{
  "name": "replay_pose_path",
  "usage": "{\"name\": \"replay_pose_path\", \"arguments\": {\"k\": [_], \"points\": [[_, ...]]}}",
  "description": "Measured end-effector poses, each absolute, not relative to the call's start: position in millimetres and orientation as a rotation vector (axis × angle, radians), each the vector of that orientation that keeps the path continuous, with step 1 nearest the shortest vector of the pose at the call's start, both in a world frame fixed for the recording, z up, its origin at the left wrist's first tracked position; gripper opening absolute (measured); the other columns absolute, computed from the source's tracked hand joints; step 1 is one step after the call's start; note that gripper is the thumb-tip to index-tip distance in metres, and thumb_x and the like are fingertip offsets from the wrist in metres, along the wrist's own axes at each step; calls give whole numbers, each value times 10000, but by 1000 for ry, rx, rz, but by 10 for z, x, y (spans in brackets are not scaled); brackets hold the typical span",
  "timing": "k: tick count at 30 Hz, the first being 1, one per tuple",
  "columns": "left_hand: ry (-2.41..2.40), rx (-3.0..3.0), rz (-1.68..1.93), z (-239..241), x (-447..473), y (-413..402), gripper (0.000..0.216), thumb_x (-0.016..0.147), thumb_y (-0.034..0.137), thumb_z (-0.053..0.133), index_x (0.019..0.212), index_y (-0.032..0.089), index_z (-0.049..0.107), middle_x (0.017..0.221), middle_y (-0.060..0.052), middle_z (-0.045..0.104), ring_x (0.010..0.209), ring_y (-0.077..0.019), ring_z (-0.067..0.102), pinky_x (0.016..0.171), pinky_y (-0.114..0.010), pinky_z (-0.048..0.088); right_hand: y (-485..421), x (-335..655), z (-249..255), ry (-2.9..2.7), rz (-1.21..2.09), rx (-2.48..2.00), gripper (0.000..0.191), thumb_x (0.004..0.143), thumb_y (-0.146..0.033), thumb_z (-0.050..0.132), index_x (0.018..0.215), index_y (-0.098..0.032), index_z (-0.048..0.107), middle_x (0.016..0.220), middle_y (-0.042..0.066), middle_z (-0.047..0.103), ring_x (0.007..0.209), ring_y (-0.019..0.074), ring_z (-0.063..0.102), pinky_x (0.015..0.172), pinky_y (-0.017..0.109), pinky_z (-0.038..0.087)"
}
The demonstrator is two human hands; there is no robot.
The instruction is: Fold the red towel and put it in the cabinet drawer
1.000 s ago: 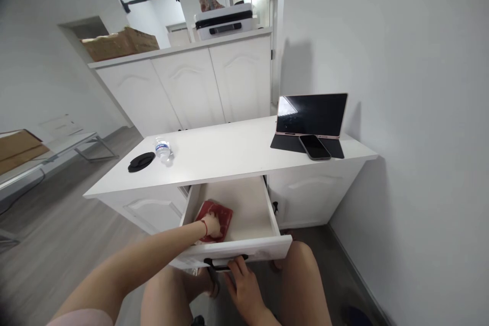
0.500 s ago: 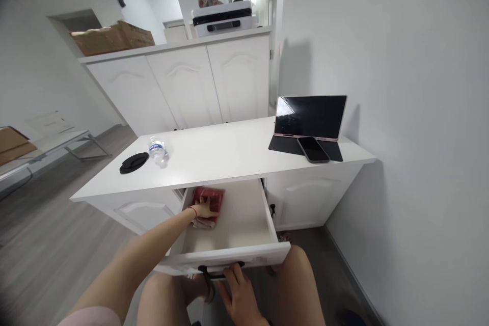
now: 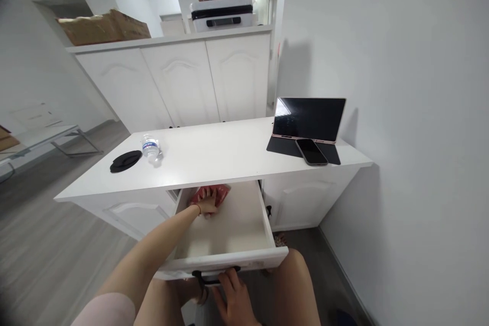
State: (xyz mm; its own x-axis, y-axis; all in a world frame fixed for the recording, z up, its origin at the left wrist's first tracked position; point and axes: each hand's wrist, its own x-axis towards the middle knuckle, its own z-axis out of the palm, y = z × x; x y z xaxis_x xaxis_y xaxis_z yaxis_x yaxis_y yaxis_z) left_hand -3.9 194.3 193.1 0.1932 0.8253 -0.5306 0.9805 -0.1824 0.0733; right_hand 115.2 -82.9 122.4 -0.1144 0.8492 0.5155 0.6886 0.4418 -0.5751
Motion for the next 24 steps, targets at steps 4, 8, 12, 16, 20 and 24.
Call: {"name": "replay_pose_path", "arguments": {"k": [4, 8, 12, 16, 20, 24], "points": [[1550, 2178, -476, 1922, 82, 1967, 1111, 570, 265, 604, 1490, 104, 4, 1550, -239, -88, 1405, -426, -69, 1070, -617, 125, -830, 1154, 1229, -1865, 246, -1306, 197, 930, -320, 412, 1063, -240, 533, 954, 74, 631, 789, 189, 666, 582, 269, 555], [1432, 2261, -436, 1934, 311, 2013, 1027, 612, 245, 592, 1497, 163, 78, 1575, -151, -66, 1423, -366, -63, 1108, -536, 164, -821, 1152, 1244, -1864, 254, -1293, 185, 917, -281, 424, 1066, -236, 524, 936, 71, 626, 771, 189, 659, 587, 274, 552], [1288, 2333, -413, 1963, 595, 2045, 931, 665, 273, 585, 1489, 192, 159, 1583, -118, 5, 1424, -374, 9, 1104, -523, 218, -807, 1147, 1235, -1885, 258, -1296, 165, 907, -264, 429, 1042, -235, 520, 919, 68, 623, 750, 192, 654, 573, 279, 547], [1216, 2403, -339, 1951, 794, 2075, 873, 674, 230, 600, 1469, 185, 242, 1573, -121, 109, 1420, -358, 88, 1126, -479, 208, -796, 1154, 1233, -1903, 266, -1299, 149, 893, -257, 447, 1022, -237, 519, 918, 66, 622, 754, 192, 653, 579, 278, 544], [1120, 2445, -285, 1893, 830, 2106, 819, 679, 149, 583, 1443, 252, 305, 1570, -50, 171, 1428, -299, 111, 1131, -445, 226, -802, 1169, 1252, -1925, 279, -1335, 144, 880, -253, 477, 1014, -242, 529, 922, 63, 622, 750, 188, 648, 578, 270, 535], [922, 2473, -343, 1874, 804, 2064, 823, 684, 72, 559, 1443, 263, 307, 1580, -40, 137, 1433, -288, 106, 1133, -451, 223, -816, 1172, 1251, -1923, 296, -1328, 157, 878, -245, 483, 1029, -244, 529, 945, 60, 619, 778, 187, 643, 599, 270, 538]]}}
